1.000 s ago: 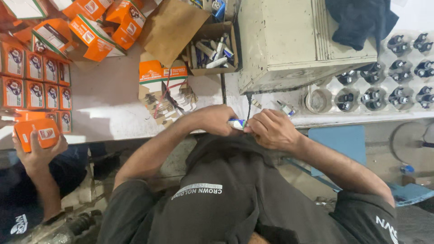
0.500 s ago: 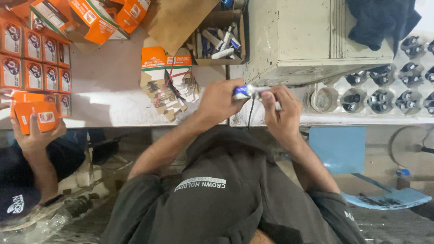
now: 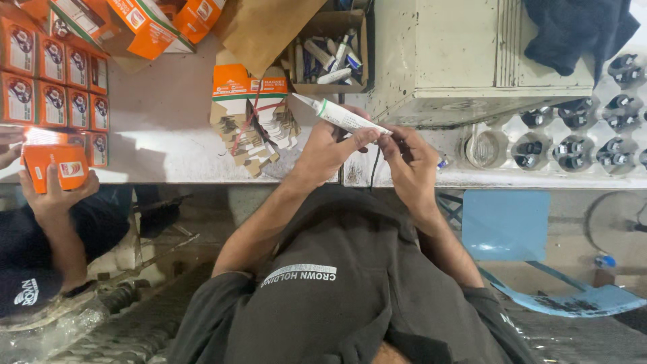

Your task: The person sits at a workbench and applies adhesive from a small tube to black plug components, picking each plug from a plastic tray, squeezing glue onto it, and placing it back in the tray. Earlier they handle small boxes and tubes on the bench, and at the end they wipe their hands with a dark cloth.

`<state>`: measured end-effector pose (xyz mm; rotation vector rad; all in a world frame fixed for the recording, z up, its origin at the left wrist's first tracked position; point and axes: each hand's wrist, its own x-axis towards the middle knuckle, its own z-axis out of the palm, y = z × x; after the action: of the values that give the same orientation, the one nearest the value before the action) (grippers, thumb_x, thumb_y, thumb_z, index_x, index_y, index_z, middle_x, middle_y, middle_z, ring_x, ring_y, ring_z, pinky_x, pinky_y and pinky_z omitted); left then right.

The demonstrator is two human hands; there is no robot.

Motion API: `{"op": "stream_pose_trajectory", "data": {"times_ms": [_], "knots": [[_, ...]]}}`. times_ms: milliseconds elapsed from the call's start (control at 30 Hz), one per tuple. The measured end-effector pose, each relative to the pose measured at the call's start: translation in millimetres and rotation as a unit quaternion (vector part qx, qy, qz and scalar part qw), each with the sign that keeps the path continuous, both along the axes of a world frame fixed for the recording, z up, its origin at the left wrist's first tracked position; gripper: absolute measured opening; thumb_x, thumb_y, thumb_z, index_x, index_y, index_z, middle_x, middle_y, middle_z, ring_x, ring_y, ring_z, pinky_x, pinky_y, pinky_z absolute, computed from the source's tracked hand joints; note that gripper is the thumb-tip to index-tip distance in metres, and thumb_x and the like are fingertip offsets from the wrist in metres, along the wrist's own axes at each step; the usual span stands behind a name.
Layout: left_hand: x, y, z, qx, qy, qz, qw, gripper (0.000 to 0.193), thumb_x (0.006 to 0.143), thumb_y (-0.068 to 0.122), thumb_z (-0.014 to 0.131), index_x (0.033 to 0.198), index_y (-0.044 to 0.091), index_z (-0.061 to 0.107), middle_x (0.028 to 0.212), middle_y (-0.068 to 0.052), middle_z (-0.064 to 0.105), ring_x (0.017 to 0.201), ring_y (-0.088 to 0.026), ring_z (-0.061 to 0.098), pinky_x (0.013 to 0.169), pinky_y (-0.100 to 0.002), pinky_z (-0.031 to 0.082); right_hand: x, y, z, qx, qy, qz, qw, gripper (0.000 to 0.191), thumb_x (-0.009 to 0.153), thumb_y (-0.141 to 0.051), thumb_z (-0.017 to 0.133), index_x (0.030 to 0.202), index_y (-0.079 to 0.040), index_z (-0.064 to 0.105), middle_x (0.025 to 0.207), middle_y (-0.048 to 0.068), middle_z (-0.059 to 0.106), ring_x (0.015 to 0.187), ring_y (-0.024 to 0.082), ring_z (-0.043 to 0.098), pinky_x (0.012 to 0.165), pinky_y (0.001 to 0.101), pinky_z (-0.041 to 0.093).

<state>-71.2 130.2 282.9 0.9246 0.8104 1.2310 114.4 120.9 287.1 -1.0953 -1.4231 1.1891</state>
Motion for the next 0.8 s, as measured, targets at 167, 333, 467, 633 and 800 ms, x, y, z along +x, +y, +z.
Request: {"op": "stream_pose_trajectory", "data": {"times_ms": [167,333,467,633,800], "knots": [[1.2,-2.5,-8.3,0.0,0.049,-0.01,0.999,0.035,0.094,0.017,0.08,0.119,-0.003,0.065,0.098,-0.009,0.077,0.091,-0.012,0.072,0.078,-0.028,0.059,7.9,2.7,1.4,-0.018,-0.063,-0.01,0.998,0.014,0.104,-0.007,0.07,0.115,0.001,0.069,0.094,-0.001,0.068,0.082,0.003,0.055,0.072,0.0195,0.047],[9.2,-4.8,-8.3,-0.007,0.054,0.009,0.998,0.04,0.09,0.018,0.082,0.119,-0.004,0.065,0.097,-0.009,0.078,0.087,-0.012,0.071,0.076,-0.028,0.058,11.3,5.1,-0.5,0.088,-0.076,-0.004,0.993,0.008,0.105,-0.004,0.07,0.109,0.002,0.067,0.094,0.003,0.065,0.084,0.006,0.055,0.072,0.022,0.045],[19.2,-11.2,-3.3,0.056,0.131,0.052,0.988,0.033,0.095,0.016,0.083,0.115,-0.006,0.071,0.101,-0.01,0.079,0.094,-0.012,0.07,0.086,-0.028,0.056,16.8,4.4,-2.0,0.039,-0.071,-0.004,0.997,0.009,0.107,-0.006,0.068,0.112,0.001,0.066,0.091,0.003,0.066,0.081,0.005,0.054,0.071,0.0223,0.045],[32.1,-19.6,7.0,0.015,0.108,0.045,0.993,0.035,0.092,0.022,0.081,0.115,-0.002,0.068,0.095,-0.006,0.078,0.09,-0.009,0.072,0.084,-0.026,0.057,40.9,4.8,-3.6,-0.045,-0.156,0.096,0.982,0.011,0.101,-0.008,0.066,0.109,0.0,0.065,0.085,0.003,0.071,0.078,0.005,0.063,0.068,0.0243,0.051],[40.1,-21.0,16.7,0.0,0.196,0.007,0.981,0.037,0.09,0.026,0.081,0.113,-0.001,0.072,0.091,-0.006,0.078,0.085,-0.008,0.071,0.078,-0.025,0.057,61.3,9.9,-16.3,-0.076,-0.191,0.148,0.967,0.009,0.099,-0.006,0.065,0.103,0.001,0.068,0.082,0.005,0.073,0.075,0.008,0.066,0.065,0.0271,0.053]]}}
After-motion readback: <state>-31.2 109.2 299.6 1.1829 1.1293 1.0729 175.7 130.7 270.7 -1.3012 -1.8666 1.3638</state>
